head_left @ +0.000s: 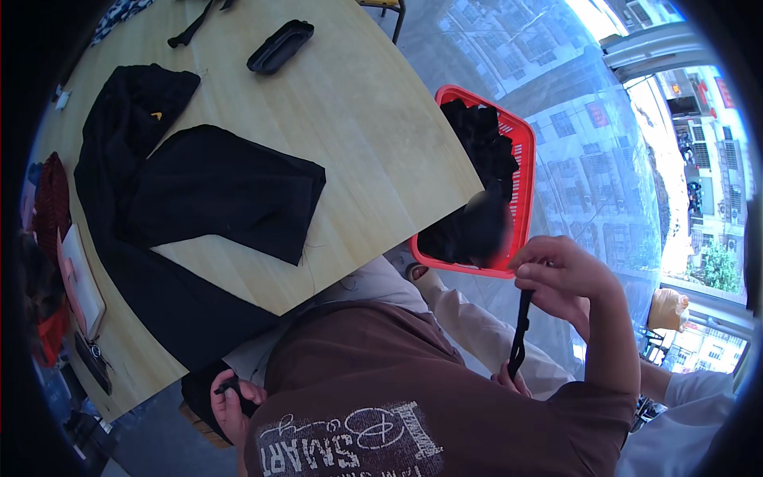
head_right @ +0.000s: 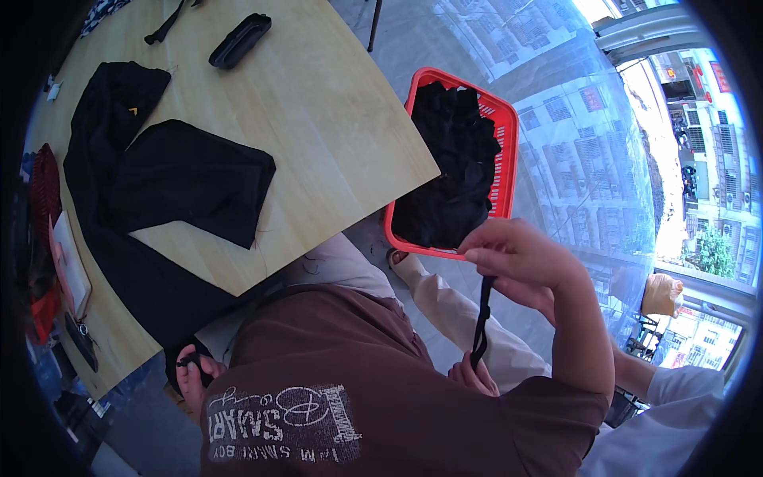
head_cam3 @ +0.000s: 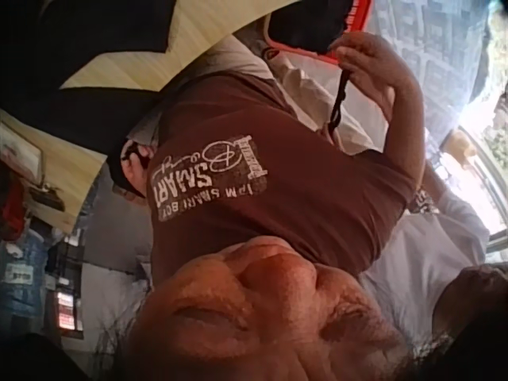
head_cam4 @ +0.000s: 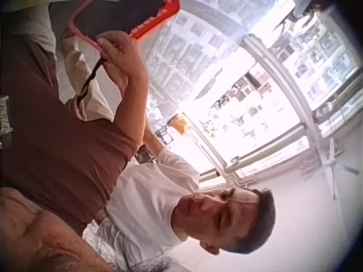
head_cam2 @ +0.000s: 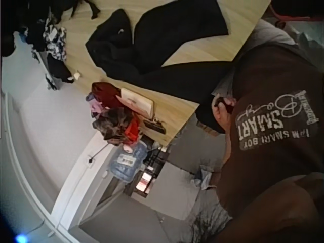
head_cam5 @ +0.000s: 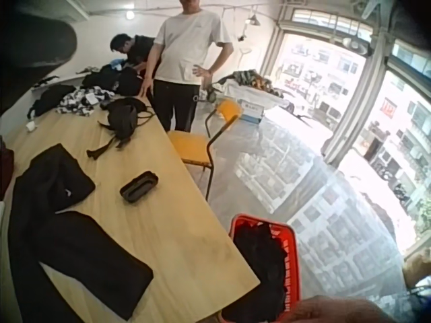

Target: The person trims loose threads from pants using thread snips, fastens a buckle strap by hand, and holds a plastic case.

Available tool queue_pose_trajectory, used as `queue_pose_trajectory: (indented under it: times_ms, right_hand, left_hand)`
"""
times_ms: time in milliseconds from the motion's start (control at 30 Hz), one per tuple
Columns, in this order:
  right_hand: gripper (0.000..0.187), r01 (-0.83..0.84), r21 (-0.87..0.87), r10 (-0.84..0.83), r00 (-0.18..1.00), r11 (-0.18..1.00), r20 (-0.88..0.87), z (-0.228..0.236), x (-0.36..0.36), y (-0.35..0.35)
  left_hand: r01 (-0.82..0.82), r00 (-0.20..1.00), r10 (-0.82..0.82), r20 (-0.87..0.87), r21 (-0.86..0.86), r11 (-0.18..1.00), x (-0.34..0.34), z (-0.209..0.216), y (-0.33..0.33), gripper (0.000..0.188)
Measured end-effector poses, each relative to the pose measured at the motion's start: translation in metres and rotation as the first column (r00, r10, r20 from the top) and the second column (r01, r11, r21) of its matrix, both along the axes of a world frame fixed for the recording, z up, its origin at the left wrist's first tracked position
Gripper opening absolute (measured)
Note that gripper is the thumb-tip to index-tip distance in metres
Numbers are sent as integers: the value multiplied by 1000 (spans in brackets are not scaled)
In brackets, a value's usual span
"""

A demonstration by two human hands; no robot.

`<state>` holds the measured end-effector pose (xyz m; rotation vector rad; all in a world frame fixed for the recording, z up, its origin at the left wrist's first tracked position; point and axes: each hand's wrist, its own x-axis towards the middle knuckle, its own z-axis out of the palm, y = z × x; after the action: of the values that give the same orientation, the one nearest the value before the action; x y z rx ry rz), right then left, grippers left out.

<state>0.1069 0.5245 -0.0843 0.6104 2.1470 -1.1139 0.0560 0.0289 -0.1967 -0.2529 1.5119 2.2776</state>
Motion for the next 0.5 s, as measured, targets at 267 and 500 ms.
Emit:
queue_pose_trajectory:
  times_ms: [267,500]
  right_hand:
    - [13,-434,-144,455,874,889,173,18,0,-3]
    - [37,-452,-103,462,879,886,118,-9,17,-65]
  left_hand:
    - [7,998,0,55,-133,991,0,-2,-2,28]
    - [55,989,-30,145,-173,983,-4,-2,6,28]
